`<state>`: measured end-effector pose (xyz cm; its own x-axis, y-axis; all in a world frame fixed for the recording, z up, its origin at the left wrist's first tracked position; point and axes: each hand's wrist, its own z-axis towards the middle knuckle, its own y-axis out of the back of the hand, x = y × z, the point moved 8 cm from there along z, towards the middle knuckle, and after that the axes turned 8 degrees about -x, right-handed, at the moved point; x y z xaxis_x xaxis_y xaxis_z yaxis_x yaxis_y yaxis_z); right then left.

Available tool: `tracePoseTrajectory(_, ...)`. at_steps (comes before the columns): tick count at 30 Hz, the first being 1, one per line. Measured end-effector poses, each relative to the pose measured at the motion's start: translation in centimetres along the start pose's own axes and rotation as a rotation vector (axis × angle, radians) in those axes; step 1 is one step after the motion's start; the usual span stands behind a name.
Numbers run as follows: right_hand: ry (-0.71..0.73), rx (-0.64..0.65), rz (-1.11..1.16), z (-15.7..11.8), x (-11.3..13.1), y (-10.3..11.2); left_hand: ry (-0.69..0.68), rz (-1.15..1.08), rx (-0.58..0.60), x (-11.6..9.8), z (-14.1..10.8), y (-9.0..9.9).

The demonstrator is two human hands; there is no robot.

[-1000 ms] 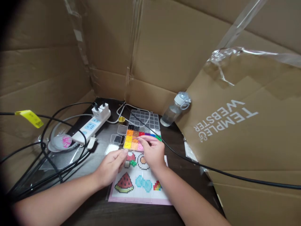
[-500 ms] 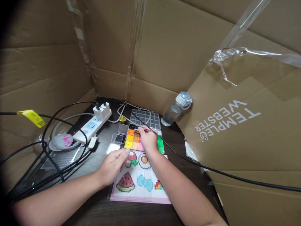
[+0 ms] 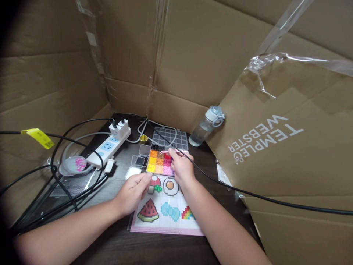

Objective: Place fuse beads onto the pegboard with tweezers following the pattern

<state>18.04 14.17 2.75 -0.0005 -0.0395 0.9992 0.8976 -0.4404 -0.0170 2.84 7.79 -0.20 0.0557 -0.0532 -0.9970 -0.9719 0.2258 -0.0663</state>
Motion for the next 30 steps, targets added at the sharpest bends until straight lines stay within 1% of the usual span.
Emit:
tracePoseTrajectory(1,-0.114,-0.007,0.055,-0.6,-0.4,0.7,0.000,0.001,0.001,0.0,0.0,0.0)
tracePoseTrajectory(2,-0.192,0.001,0.090,-1.4,-0.5,1.4,0.001,0.004,0.003,-0.1,0.0,0.0)
tracePoseTrajectory(3,-0.238,0.023,0.100,-2.2,-0.4,2.1,-0.001,0.007,0.004,-0.1,0.0,0.0)
tracePoseTrajectory(5,-0.282,0.120,0.043,-4.1,-0.3,3.4,-0.009,0.022,0.004,-0.4,-0.1,0.0)
tracePoseTrajectory(7,-0.235,0.204,-0.057,-5.5,-0.3,4.7,-0.019,0.048,0.003,-0.6,-0.1,0.0)
tracePoseTrajectory(9,-0.158,0.235,-0.122,-6.4,-0.6,6.0,-0.021,0.071,0.007,-0.7,-0.2,0.1)
tracePoseTrajectory(11,-0.097,0.198,-0.113,-6.7,-1.0,7.1,-0.015,0.077,0.012,-0.6,-0.2,0.1)
tracePoseTrajectory(13,-0.053,0.129,-0.082,-6.4,-1.3,8.1,-0.016,0.076,0.012,-0.4,-0.2,0.1)
tracePoseTrajectory(16,-0.012,0.065,-0.052,-5.6,-0.9,8.9,-0.018,0.083,0.017,-0.1,-0.2,0.1)
tracePoseTrajectory(20,-0.042,0.099,-0.009,-4.9,-0.8,9.1,0.022,0.096,0.023,0.4,-0.1,0.1)
tracePoseTrajectory(22,-0.009,0.093,-0.067,-4.9,-0.7,9.2,0.024,0.114,0.014,0.4,0.0,0.1)
tracePoseTrajectory(24,0.064,0.082,-0.174,-5.0,-0.3,9.0,0.018,0.137,0.007,0.2,0.1,0.1)
tracePoseTrajectory(26,0.145,0.112,-0.263,-5.5,0.2,8.1,0.013,0.151,0.010,0.1,0.1,0.1)
tracePoseTrajectory(28,0.213,0.192,-0.291,-6.1,0.7,6.7,0.007,0.156,0.014,0.0,0.0,0.0)
tracePoseTrajectory(30,0.243,0.266,-0.294,-6.7,0.8,5.5,0.002,0.161,0.015,-0.1,0.0,0.0)
